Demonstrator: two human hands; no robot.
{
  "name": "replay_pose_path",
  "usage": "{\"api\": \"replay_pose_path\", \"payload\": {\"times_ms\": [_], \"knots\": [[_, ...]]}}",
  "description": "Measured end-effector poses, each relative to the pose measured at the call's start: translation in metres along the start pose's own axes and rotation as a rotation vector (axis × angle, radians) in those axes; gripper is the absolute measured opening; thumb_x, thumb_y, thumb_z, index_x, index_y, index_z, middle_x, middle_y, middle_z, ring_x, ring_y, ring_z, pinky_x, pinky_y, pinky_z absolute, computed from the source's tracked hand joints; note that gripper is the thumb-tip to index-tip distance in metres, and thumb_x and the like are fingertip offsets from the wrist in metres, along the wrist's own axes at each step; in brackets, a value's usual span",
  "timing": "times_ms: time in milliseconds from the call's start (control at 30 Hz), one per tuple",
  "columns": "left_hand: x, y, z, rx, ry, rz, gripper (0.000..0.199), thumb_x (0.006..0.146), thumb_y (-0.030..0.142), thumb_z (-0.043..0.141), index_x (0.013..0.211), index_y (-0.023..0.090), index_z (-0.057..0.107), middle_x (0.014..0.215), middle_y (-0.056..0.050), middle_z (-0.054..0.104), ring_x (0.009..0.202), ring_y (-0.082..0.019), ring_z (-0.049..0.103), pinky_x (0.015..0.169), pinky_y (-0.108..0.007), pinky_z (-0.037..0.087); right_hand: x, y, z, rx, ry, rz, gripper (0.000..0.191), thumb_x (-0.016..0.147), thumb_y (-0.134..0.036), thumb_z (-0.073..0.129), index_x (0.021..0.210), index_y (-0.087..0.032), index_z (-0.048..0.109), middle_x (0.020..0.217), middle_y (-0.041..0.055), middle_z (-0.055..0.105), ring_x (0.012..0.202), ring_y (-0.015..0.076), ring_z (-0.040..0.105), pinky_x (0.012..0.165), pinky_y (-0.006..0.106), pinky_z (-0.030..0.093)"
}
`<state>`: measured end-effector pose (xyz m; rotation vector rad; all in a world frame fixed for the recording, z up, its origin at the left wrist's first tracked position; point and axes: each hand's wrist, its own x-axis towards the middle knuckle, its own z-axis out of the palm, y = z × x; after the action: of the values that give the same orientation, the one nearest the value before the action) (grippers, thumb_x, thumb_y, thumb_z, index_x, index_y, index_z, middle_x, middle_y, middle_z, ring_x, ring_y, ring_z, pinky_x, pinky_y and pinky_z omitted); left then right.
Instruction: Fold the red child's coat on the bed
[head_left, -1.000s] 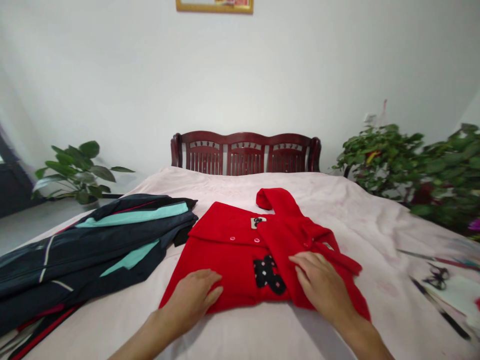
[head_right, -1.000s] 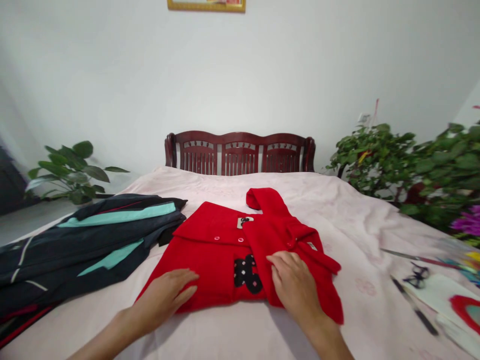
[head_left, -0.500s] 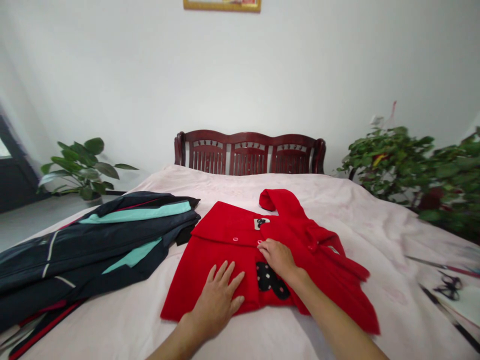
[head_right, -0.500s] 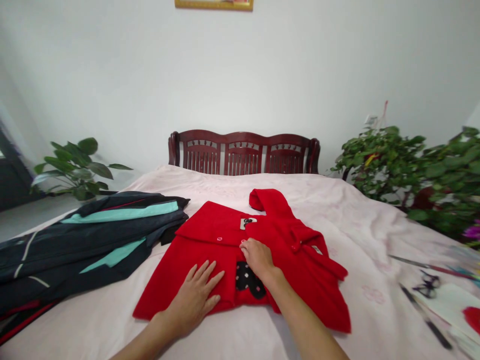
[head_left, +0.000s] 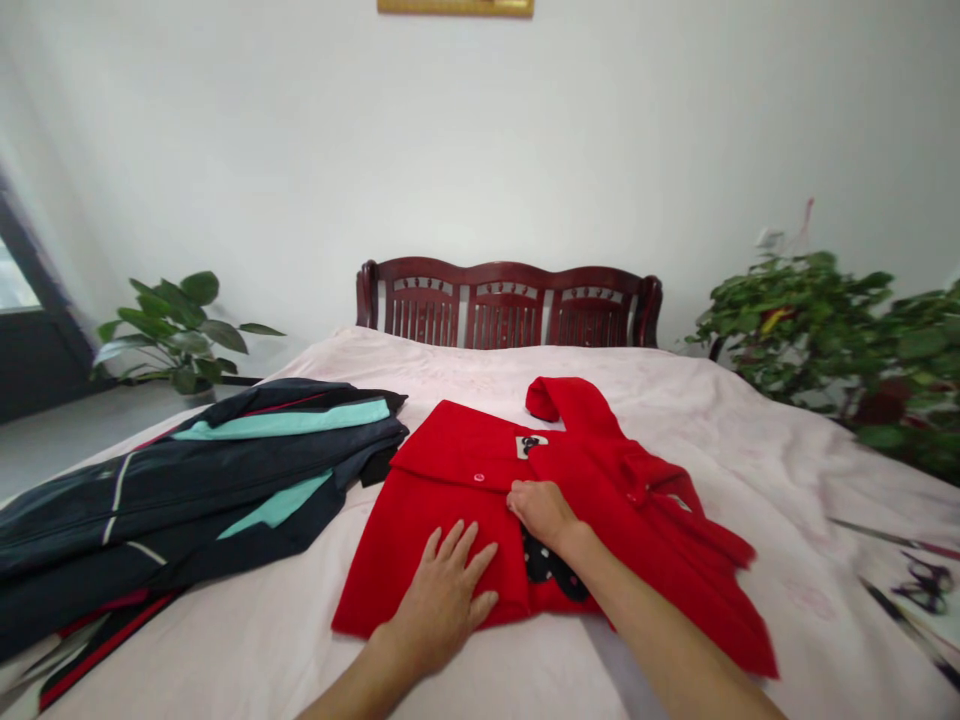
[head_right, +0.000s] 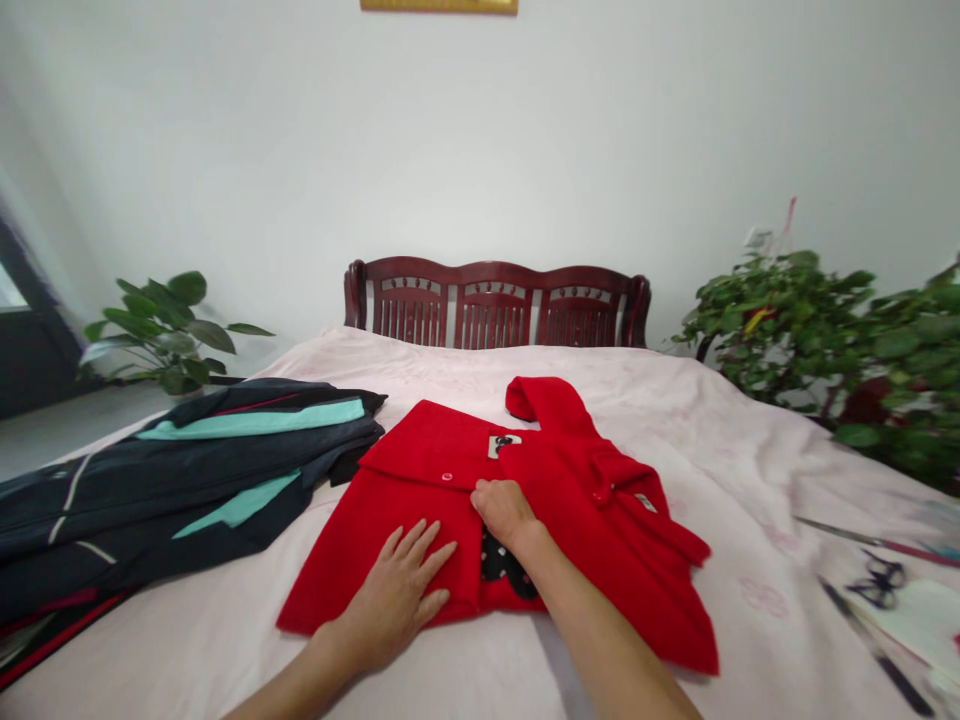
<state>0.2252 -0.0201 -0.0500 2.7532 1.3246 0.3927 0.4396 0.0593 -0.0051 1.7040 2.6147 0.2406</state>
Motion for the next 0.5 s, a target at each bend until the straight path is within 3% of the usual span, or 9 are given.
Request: {"api": "replay_pose_path", "payload": {"times_ms": [167,400,500], "knots": [[0.000,0.000,-0.002,0.003,-0.005,-0.003,0.055,0.097,0.052,0.041,0.148,0.034,0.038,0.158,-0.009,0.035,0.146,-0.031,0.028,0.117,-0.058,0.026,0.000,0.001,0.008,-0.004,0.055,0.024,0.025,0.094,-0.019,0.044,0.094,-0.017,0.070,0.097,0.0098,0.069,0.085,0.0190,0.067,0.066,0.025,0.042],[-0.001,-0.001,0.000,-0.038,0.006,-0.001,0.055,0.097,0.056,0.037,0.148,0.036,0.038,0.159,-0.007,0.034,0.147,-0.031,0.027,0.117,-0.058,0.025,-0.006,0.010,0.026,0.048,0.206,0.282,0.030,0.099,-0.020,0.033,0.100,-0.017,0.063,0.099,0.0080,0.066,0.081,0.0162,0.066,0.060,0.024,0.037],[-0.002,-0.001,0.001,-0.020,0.009,-0.001,0.055,0.097,0.054,0.039,0.148,0.035,0.038,0.158,-0.008,0.035,0.146,-0.032,0.028,0.117,-0.059,0.026,-0.008,0.012,0.029,0.100,0.233,0.241,0.027,0.100,-0.026,0.037,0.101,-0.021,0.063,0.100,0.0032,0.066,0.086,0.0140,0.065,0.065,0.023,0.039]]}}
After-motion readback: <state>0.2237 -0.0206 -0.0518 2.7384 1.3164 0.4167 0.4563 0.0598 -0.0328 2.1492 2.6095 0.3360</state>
